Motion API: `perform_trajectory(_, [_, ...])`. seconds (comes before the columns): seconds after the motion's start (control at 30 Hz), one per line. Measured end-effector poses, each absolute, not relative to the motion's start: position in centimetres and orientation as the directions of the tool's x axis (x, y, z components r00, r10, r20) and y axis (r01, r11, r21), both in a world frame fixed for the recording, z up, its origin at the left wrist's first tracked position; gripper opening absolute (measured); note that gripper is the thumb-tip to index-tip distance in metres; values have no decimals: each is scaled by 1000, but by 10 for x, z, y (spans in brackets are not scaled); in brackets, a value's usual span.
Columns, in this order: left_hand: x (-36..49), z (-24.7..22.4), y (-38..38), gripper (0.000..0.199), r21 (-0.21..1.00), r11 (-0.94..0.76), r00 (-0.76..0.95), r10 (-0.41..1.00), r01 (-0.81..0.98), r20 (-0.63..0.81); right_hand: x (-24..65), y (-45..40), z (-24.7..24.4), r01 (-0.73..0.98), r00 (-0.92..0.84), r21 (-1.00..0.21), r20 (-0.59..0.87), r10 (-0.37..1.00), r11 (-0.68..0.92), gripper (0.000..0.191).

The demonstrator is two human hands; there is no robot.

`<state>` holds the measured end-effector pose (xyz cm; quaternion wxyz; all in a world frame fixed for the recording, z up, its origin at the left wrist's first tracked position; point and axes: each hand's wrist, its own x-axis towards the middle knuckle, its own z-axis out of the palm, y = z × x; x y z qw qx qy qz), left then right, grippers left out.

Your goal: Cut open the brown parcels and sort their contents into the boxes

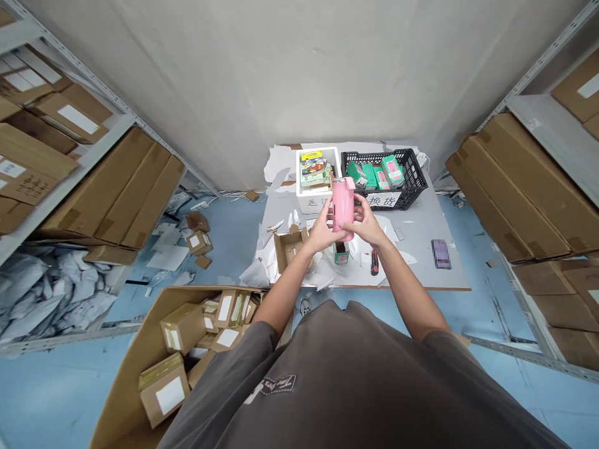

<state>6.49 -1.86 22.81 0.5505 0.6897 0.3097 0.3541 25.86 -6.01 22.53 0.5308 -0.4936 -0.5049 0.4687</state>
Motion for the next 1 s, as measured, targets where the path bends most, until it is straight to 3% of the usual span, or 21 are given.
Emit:
perform_trajectory(0.13, [66,228,-21,126,983,-186,595,789,-10,155,260,-64,227,-42,-21,-998,51,998,51,115])
perform_trajectory(0.37, [63,239,-19,145,988,-154,607,787,22,109,254,-69,215,38,92,-999,20,996,17,126])
perform_trajectory(0.6, [62,240,-21,145,986,-158,638,764,43,95,253,-72,219,-5,86,-1000,3,996,4,128])
perform_trajectory(0.87, [63,225,-17,146,985,-117,683,710,-127,172,268,-80,230,-128,-143,-982,-120,983,-138,100])
perform_trajectory(1.0, [62,227,-17,135,986,-158,687,712,-47,147,265,-84,222,-128,-107,-982,-122,987,-136,103])
